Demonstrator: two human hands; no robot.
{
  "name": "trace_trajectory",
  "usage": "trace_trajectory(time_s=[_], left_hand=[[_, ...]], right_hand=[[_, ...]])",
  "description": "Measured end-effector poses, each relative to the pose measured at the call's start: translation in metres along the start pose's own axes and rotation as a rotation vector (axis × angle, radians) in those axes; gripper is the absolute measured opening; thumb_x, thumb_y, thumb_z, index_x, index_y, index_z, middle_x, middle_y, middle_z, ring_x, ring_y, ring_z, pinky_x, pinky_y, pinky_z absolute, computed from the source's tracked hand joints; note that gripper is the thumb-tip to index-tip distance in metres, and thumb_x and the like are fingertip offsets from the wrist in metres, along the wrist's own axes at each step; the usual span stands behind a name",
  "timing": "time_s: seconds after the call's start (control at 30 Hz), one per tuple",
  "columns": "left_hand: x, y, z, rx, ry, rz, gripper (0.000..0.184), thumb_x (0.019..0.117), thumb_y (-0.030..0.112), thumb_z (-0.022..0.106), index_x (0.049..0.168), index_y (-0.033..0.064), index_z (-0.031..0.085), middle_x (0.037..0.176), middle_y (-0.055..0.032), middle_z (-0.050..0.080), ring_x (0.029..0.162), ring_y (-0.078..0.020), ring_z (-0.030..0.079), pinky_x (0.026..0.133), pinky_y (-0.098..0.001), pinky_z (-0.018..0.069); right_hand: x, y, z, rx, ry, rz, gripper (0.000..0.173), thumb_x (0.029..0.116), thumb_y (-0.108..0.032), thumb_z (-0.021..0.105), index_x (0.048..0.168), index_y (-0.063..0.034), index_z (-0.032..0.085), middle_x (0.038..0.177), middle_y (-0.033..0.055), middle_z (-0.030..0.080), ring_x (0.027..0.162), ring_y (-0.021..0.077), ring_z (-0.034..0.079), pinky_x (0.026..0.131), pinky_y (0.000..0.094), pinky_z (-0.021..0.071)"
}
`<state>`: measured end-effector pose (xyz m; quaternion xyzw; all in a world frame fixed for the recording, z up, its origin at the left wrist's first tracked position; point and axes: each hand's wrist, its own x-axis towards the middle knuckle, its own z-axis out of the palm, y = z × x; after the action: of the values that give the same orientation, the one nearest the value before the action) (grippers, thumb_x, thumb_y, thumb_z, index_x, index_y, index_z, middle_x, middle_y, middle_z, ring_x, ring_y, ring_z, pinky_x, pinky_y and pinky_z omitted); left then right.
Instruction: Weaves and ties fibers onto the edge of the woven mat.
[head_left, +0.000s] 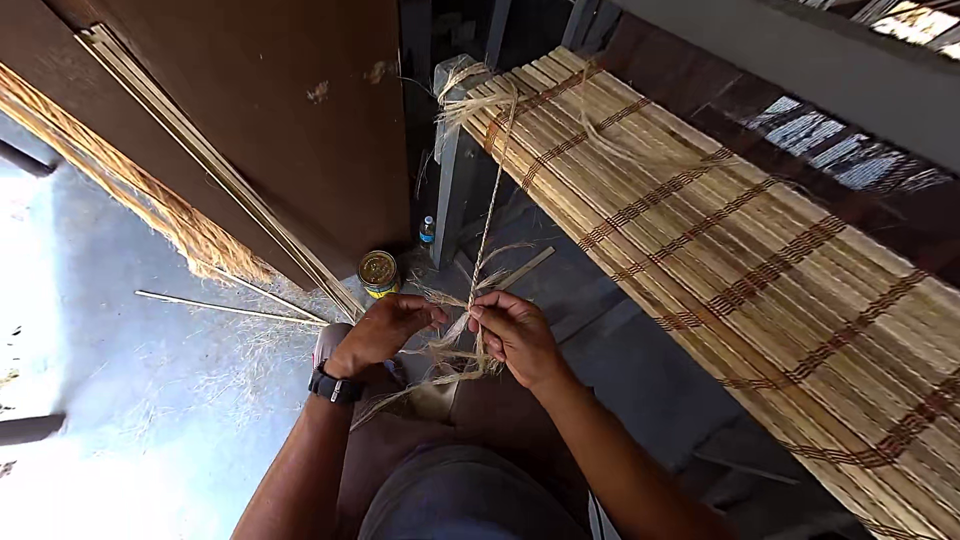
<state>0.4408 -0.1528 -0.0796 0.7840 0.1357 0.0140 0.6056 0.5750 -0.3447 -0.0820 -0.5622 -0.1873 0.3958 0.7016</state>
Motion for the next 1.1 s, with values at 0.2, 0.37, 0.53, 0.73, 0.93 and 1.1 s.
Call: trace_trajectory(time_s=[0.2, 0.37, 0.53, 0.73, 0.93, 1.1], left_hand=[[-0.012, 0.011, -0.011, 0.217, 0.590, 0.085, 0.023, 0.1053, 0.022, 0.055, 0.119, 0.0050, 0.064, 0.103, -0.0075, 0.070, 0.083, -0.0175, 0.071, 0.076, -0.0400, 0.0620], [-0.003, 0.040, 0.010, 0.550, 0.286, 0.198, 0.045, 0.0997, 0.038, 0.066, 0.138, 0.0146, 0.062, 0.127, -0.0073, 0.065, 0.082, -0.0177, 0.065, 0.071, -0.0407, 0.0568], [0.016, 0.019, 0.005, 0.455, 0.027, 0.238, 0.027, 0.1046, 0.033, 0.058, 0.105, 0.0134, 0.077, 0.084, 0.0026, 0.070, 0.071, -0.0050, 0.061, 0.070, -0.0277, 0.0523], [0.019, 0.000, -0.028, 0.419, 0.178, 0.268, 0.021, 0.1034, 0.024, 0.058, 0.097, 0.0136, 0.076, 0.077, 0.0038, 0.066, 0.061, -0.0061, 0.058, 0.059, -0.0278, 0.0510], [-0.018, 0.000, -0.007, 0.484, 0.761, 0.124, 0.019, 0.1036, 0.022, 0.059, 0.111, 0.0076, 0.068, 0.099, -0.0077, 0.066, 0.075, -0.0177, 0.064, 0.067, -0.0387, 0.0563], [-0.035, -0.008, 0.027, -0.028, 0.133, 0.037, 0.038, 0.1060, 0.036, 0.055, 0.130, 0.0084, 0.065, 0.114, -0.0030, 0.071, 0.069, -0.0100, 0.068, 0.061, -0.0280, 0.0599]], right_hand=[[-0.001, 0.003, -0.006, -0.001, 0.017, 0.035, 0.009, 0.1014, -0.003, 0.058, 0.101, 0.0015, 0.067, 0.078, 0.0047, 0.068, 0.046, 0.0015, 0.045, 0.041, 0.0156, 0.0356], [-0.001, -0.001, -0.004, -0.015, 0.037, 0.047, 0.009, 0.1006, -0.003, 0.061, 0.102, 0.0022, 0.069, 0.078, 0.0055, 0.068, 0.047, 0.0015, 0.045, 0.041, 0.0154, 0.0361], [-0.002, -0.008, -0.001, -0.069, 0.006, -0.020, 0.010, 0.1007, -0.003, 0.060, 0.102, 0.0025, 0.069, 0.077, 0.0031, 0.068, 0.047, 0.0008, 0.045, 0.043, 0.0153, 0.0366], [0.001, -0.010, 0.006, -0.136, -0.006, -0.035, 0.010, 0.1004, -0.004, 0.062, 0.102, 0.0019, 0.070, 0.076, 0.0023, 0.067, 0.048, 0.0011, 0.045, 0.043, 0.0160, 0.0364], [0.001, -0.009, 0.009, -0.039, 0.028, 0.072, 0.012, 0.1023, -0.004, 0.059, 0.103, 0.0036, 0.067, 0.079, 0.0066, 0.068, 0.046, 0.0024, 0.044, 0.041, 0.0160, 0.0358], [0.003, -0.009, 0.014, -0.030, 0.013, 0.124, 0.012, 0.1037, -0.007, 0.058, 0.104, 0.0015, 0.067, 0.076, 0.0051, 0.063, 0.047, 0.0032, 0.043, 0.041, 0.0162, 0.0355]])
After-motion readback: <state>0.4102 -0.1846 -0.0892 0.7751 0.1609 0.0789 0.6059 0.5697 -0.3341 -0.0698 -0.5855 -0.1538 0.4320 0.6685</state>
